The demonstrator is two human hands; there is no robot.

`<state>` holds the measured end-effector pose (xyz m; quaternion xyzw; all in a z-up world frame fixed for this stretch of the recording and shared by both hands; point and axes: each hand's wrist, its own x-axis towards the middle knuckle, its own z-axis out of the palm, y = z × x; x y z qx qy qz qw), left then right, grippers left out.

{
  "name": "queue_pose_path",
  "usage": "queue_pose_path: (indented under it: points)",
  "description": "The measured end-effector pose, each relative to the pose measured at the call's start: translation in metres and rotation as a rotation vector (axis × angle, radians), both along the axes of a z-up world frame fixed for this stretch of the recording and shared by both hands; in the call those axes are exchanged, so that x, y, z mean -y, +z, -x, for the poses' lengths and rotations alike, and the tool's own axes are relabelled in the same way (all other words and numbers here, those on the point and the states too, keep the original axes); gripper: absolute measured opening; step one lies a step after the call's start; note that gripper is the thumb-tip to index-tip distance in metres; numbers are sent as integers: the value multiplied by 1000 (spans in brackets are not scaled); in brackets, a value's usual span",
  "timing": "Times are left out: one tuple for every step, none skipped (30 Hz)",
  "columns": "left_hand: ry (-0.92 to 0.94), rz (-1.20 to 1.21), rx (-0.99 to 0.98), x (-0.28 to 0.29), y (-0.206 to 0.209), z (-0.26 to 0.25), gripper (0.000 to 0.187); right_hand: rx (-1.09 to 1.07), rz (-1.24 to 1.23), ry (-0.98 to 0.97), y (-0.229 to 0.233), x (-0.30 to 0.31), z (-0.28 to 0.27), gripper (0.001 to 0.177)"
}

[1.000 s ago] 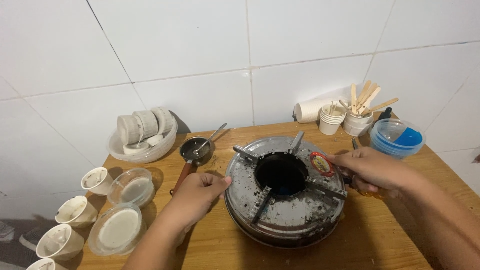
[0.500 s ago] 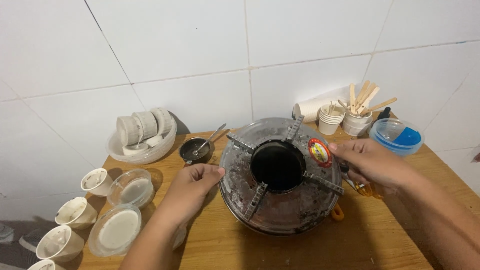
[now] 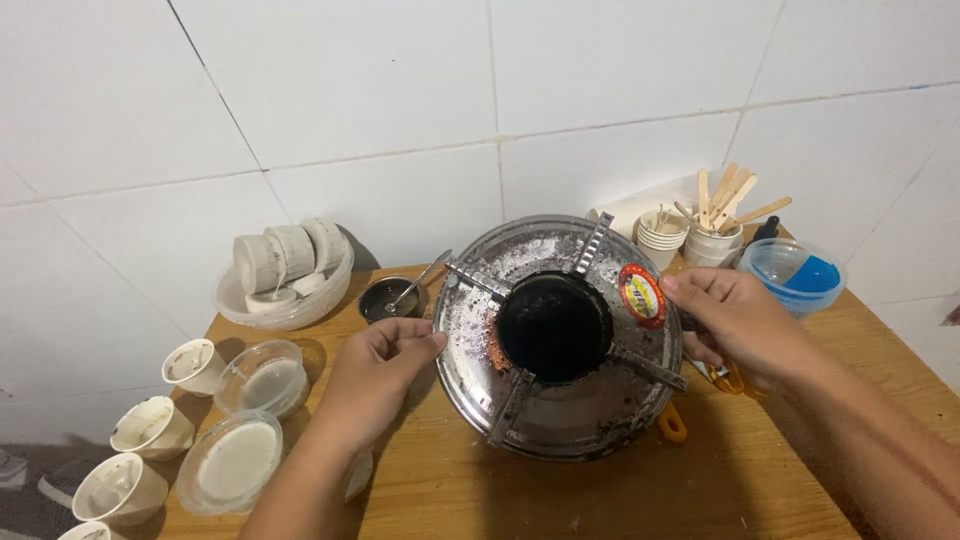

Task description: Heating and stirring a small amount of blue liquid in a ladle over a portable stove using a brush and other tools.

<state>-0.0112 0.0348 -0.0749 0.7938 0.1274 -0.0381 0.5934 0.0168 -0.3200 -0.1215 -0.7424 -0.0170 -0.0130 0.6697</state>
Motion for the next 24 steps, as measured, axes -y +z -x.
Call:
queue_pose_path:
  points:
    - [0,0,0,1,2,2,27,0,0,0,3,-2,2,39]
    - [10,8,-5,2,5,3,28,-8,40,-45,5,-4,4,39]
    - [20,17,-9,3,8,5,29,-16,81,-90,8,-6,5,40]
    - [20,17,-8,2,5,3,29,-15,81,-91,10,-7,6,40]
    - [23,48,10,1,1,1,28,-25,88,-115,12,-7,7,38]
    - [26,79,29,1,-3,0,27,-35,94,-140,14,-8,8,38]
    - [27,79,29,1,-3,0,27,-35,94,-139,10,-6,6,38]
    - [18,96,50,1,-4,0,28,2,46,-139,6,-5,4,36]
    - [9,114,72,1,-4,1,30,38,-3,-138,2,-3,3,33]
    - [9,115,72,0,-6,-1,30,38,-3,-139,0,-3,2,33]
    - [-6,115,109,0,-9,-2,32,65,-5,-141,-2,-2,0,32]
    - [-21,116,146,-1,-11,-3,34,92,-7,-143,-4,-1,-1,31]
    - [-21,116,146,0,-8,-1,34,91,-7,-143,-3,0,-1,31]
    - [-25,88,141,0,-4,1,38,82,6,-156,-2,0,0,30]
    - [-29,60,136,1,0,3,42,74,18,-170,-2,0,0,30]
    - [-28,61,137,1,-1,3,42,74,19,-169,-2,-1,-1,30]
    - [-30,68,155,1,-2,3,41,87,24,-180,-3,-1,-1,29]
    - [-32,76,173,1,-2,3,39,101,30,-190,-4,-1,-1,27]
    - [-32,76,173,1,-4,3,39,101,30,-190,-2,-2,-1,27]
    - [-48,98,192,1,-5,2,41,87,38,-210,-1,-3,0,27]
    - [-64,121,211,1,-7,2,42,72,45,-230,0,-4,0,27]
    - [-64,121,211,3,-5,3,42,72,46,-230,-2,-4,0,27]
    - [-52,137,187,4,-4,4,43,110,20,-247,-4,-4,0,25]
    - [-40,152,162,6,-2,6,43,148,-6,-263,-6,-5,0,24]
